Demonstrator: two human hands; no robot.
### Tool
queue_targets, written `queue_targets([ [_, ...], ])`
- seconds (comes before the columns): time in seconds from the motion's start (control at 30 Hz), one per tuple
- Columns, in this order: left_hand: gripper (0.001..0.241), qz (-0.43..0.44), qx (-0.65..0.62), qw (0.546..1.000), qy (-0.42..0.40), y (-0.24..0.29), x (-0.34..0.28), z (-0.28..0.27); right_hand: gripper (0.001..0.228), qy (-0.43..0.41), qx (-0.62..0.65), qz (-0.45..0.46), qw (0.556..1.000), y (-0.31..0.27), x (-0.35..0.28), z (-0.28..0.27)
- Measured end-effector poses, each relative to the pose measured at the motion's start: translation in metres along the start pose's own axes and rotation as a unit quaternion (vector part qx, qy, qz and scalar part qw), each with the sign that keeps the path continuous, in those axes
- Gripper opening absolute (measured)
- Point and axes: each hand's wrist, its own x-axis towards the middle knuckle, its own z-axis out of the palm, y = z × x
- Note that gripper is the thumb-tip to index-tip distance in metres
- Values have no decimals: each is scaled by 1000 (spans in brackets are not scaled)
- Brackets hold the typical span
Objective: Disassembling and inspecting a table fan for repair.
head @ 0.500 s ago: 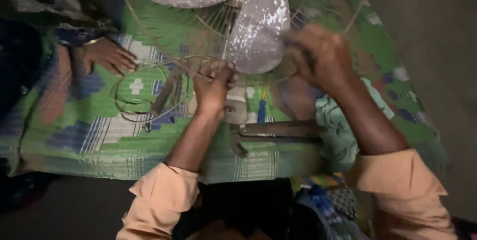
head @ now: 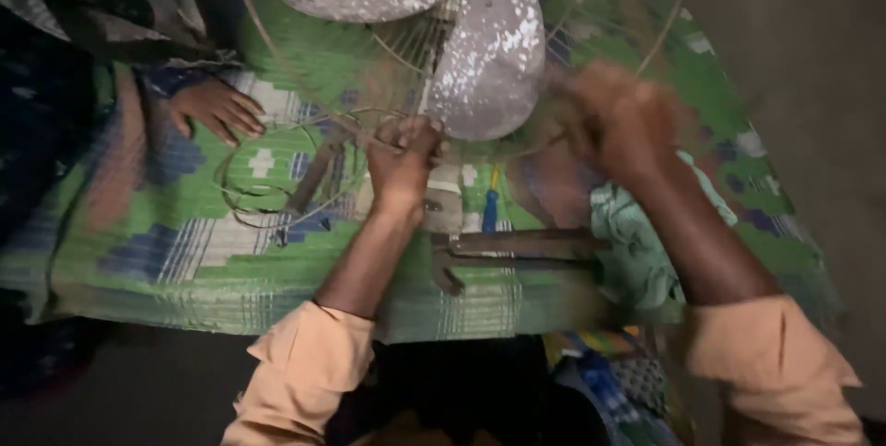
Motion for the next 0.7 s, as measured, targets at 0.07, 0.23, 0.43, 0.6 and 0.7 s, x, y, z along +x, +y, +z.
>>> queue_targets([
  [0.07, 4, -13, -5, 1000, -6, -7, -10, 7, 20, 8, -16, 33, 999, 5, -9, -4],
  [0.23, 7, -8, -17, 1000, -2, -3, -5, 4, 24, 15, -31, 72, 997, 1, -9, -3],
  [0.43, 8, -20, -25, 999, 0, -3, -5, 4, 17, 63, -18, 89, 994, 4, -21, -4],
  [0.6, 10, -26, -5, 999, 19, -11, -13, 10, 16, 68, -13, 141, 988, -6, -29, -18],
  [0.7, 10, -2, 22, 1000, 21, 2, -5, 7, 19, 0, 45, 130, 991, -10, -31, -18],
])
